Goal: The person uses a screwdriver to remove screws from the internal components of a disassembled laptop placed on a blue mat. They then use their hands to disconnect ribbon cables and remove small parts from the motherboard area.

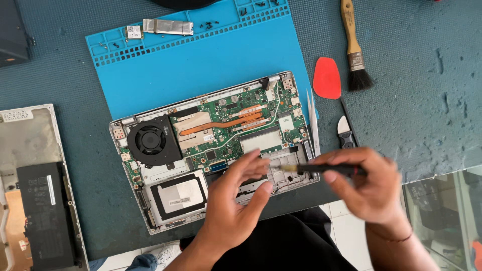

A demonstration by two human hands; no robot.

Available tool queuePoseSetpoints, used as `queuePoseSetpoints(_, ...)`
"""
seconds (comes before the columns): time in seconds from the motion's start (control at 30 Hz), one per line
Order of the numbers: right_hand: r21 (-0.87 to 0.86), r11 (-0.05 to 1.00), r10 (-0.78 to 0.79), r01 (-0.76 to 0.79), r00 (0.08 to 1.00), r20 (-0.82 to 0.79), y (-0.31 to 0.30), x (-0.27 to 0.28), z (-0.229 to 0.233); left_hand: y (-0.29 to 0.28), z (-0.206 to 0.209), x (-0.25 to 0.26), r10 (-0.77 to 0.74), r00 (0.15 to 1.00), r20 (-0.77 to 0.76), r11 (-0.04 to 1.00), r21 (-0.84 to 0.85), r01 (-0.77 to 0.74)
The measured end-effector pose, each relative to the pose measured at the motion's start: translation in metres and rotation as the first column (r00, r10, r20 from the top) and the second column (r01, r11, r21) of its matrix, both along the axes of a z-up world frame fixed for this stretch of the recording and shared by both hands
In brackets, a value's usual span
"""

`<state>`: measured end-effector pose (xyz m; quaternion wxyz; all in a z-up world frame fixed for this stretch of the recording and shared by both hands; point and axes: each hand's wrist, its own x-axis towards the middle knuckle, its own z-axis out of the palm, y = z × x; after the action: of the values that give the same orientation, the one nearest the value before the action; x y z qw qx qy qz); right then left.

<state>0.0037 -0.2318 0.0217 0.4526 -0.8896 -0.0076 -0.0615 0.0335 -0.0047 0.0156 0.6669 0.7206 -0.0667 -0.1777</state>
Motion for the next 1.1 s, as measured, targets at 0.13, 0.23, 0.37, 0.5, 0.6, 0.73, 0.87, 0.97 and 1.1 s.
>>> queuePoseSetpoints(0.13,-0.25,0.963,-0.077,0.105,0.99,0.119,-0.017,0.026,0.023,-0.01,0.004,0.013,-0.136,0.981,0.137,0.973,0.207,0.106)
queuePoseSetpoints(0.23,-0.38,0.924,0.06,0.045,0.963,0.262,-0.023,0.054,0.035,-0.025,0.001,0.025,-0.297,0.767,0.569,0.887,0.461,0.001)
queuePoseSetpoints(0.37,-0.541,0.839,0.251,-0.062,0.926,0.283,-0.023,0.085,0.044,-0.045,-0.009,0.035,-0.475,0.723,0.502,0.706,0.708,-0.028)
queuePoseSetpoints(0.5,-0.538,0.82,0.354,-0.197,0.912,0.205,-0.018,0.103,0.047,-0.055,-0.016,0.041,-0.519,0.711,0.473,0.621,0.781,-0.066)
queuePoseSetpoints(0.6,-0.535,0.815,0.368,-0.223,0.912,0.18,-0.015,0.109,0.047,-0.056,-0.019,0.043,-0.546,0.711,0.443,0.593,0.804,-0.046)
queuePoseSetpoints(0.73,-0.544,0.801,0.385,-0.251,0.912,0.146,-0.014,0.114,0.045,-0.057,-0.022,0.042,-0.533,0.711,0.46,0.579,0.81,-0.091)
queuePoseSetpoints(0.87,-0.562,0.785,0.384,-0.261,0.917,0.109,-0.013,0.118,0.041,-0.057,-0.024,0.041,-0.542,0.702,0.462,0.566,0.818,-0.102)
queuePoseSetpoints(0.97,-0.575,0.778,0.374,-0.254,0.922,0.099,-0.011,0.119,0.039,-0.057,-0.025,0.041,-0.537,0.697,0.475,0.573,0.812,-0.112)
queuePoseSetpoints(1.1,-0.58,0.762,0.393,-0.288,0.918,0.061,-0.008,0.121,0.044,-0.057,-0.027,0.039,-0.542,0.703,0.46,0.566,0.818,-0.099)
